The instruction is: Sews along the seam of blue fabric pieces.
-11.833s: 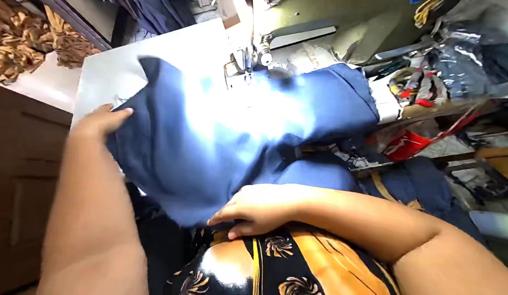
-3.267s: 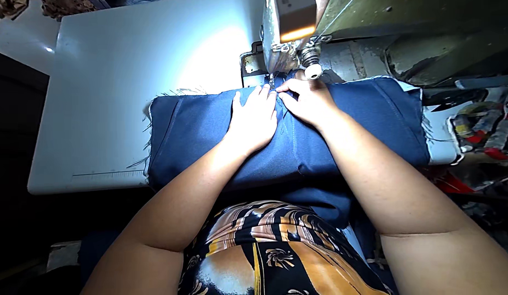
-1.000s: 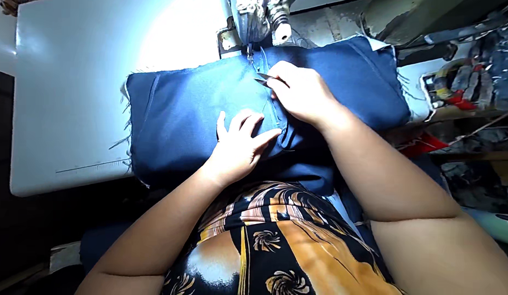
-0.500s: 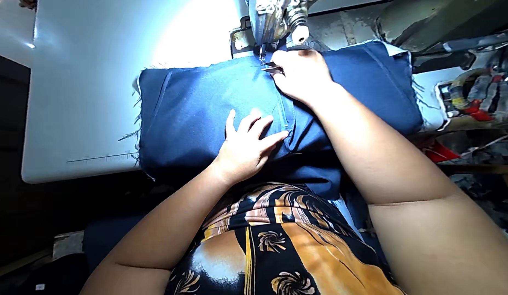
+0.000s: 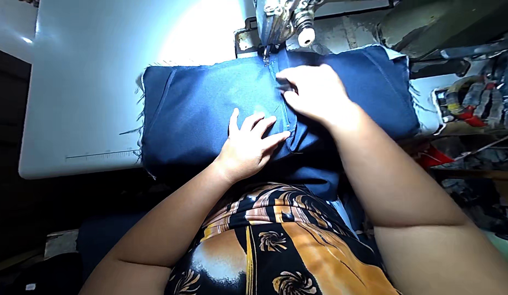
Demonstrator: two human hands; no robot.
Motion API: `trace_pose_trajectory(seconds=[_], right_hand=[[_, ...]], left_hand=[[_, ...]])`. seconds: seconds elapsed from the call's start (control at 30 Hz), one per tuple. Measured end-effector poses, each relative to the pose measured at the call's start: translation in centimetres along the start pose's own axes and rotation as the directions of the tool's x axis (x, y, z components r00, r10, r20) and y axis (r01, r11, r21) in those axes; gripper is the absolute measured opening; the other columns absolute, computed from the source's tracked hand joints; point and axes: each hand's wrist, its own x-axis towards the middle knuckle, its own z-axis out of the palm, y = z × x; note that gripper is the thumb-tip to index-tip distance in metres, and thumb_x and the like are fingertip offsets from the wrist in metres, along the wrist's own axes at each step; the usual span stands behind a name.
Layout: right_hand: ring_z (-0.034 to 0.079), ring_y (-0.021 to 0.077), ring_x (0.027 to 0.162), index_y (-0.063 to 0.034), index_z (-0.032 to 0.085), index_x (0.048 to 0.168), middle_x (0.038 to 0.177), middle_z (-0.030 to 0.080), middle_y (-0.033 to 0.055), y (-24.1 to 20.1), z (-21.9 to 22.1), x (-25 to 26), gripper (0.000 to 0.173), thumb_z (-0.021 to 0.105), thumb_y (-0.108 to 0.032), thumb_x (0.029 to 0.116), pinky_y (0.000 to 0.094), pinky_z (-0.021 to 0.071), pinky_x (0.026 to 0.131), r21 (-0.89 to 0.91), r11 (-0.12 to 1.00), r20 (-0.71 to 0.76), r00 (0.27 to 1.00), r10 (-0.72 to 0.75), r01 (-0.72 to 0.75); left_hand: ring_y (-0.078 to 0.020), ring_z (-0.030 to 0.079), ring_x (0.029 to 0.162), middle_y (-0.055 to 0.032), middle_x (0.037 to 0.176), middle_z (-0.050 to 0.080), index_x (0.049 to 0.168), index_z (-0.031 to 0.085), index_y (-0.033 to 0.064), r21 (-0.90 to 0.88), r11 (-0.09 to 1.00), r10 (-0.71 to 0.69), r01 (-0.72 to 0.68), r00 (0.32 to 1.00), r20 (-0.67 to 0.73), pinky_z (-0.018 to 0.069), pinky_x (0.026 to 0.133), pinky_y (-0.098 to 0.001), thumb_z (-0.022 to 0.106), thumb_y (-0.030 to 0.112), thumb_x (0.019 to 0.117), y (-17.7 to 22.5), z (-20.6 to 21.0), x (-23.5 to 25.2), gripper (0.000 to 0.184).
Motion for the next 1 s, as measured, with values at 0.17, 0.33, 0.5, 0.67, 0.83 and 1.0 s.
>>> trace_pose_trajectory(seconds=[0.17,0.33,0.5,0.67,0.83,1.0], right_hand=[[0.066,0.016,0.101,-0.0094,0.063,0.134,0.118,0.068,0.0079,-1.6,0.5,-5.8,0.037,0.044,-0.025,0.1061,0.0396,0.0518,0.083,0.352,0.926,-0.172,0.982,-0.079,0.136],[0.07,0.0295,0.101,-0.0073,0.07,0.117,0.111,0.073,0.0116,-1.8,-0.5,-2.8,0.031,0.043,-0.016,0.1039,0.0569,0.0465,0.08,0.156,0.958,-0.161,0.963,-0.216,0.24],[0.068,0.0301,0.08,-0.0093,0.066,0.102,0.081,0.066,0.0106,-1.4,-0.2,-1.6,0.02,0.047,-0.017,0.1012,0.0516,0.0467,0.07,0.124,0.96,0.014,0.967,-0.256,0.252],[0.06,0.0011,0.058,-0.0098,0.066,0.111,0.075,0.069,-0.0049,0.9,-0.2,-5.8,0.024,0.045,-0.02,0.1094,0.0202,0.0503,0.054,0.578,0.806,0.12,0.99,0.075,-0.131],[0.065,0.0072,0.076,-0.0076,0.074,0.11,0.087,0.072,0.0007,-0.3,1.6,-8.7,0.029,0.047,-0.017,0.1052,0.0286,0.054,0.071,0.474,0.876,-0.129,0.977,0.169,-0.089],[0.066,0.0161,0.11,-0.0047,0.072,0.117,0.116,0.07,0.0102,-2.0,0.2,-7.6,0.033,0.044,-0.016,0.1064,0.0322,0.0539,0.094,0.425,0.89,-0.23,0.971,-0.068,0.164]], left_hand=[[-0.0388,0.046,0.142,-0.0104,0.145,0.06,0.13,0.072,0.0327,-0.013,1.0,0.009,-0.009,1.0,-0.019,0.0144,0.112,-0.0811,0.05,0.029,0.1007,0.1,0.0,0.0,0.037],[-0.0382,0.045,0.143,-0.0102,0.144,0.06,0.129,0.072,0.0323,0.001,1.0,0.009,-0.009,1.0,-0.01,0.0147,0.114,-0.0787,0.049,0.03,0.1012,0.2,-0.1,0.0,0.036],[-0.0388,0.046,0.142,-0.0101,0.143,0.061,0.13,0.071,0.0337,0.025,1.0,0.01,-0.01,1.0,0.008,0.0166,0.113,-0.0785,0.048,0.032,0.102,0.0,0.0,-0.1,0.037],[-0.0369,0.044,0.144,-0.0092,0.146,0.058,0.133,0.068,0.0331,-0.01,1.0,-0.008,0.008,1.0,0.023,0.0145,0.115,-0.078,0.047,0.031,0.1027,0.0,-0.1,-0.1,0.037],[-0.0385,0.042,0.145,-0.0101,0.146,0.056,0.129,0.07,0.0298,-0.016,1.0,-0.01,0.011,0.998,0.054,0.013,0.114,-0.0787,0.05,0.029,0.1014,0.1,-0.6,0.2,0.035],[-0.0379,0.045,0.142,-0.0095,0.146,0.057,0.129,0.07,0.0308,-0.01,1.0,-0.018,0.019,0.997,0.074,0.0165,0.112,-0.0789,0.047,0.031,0.1031,0.0,-0.7,0.3,0.035]])
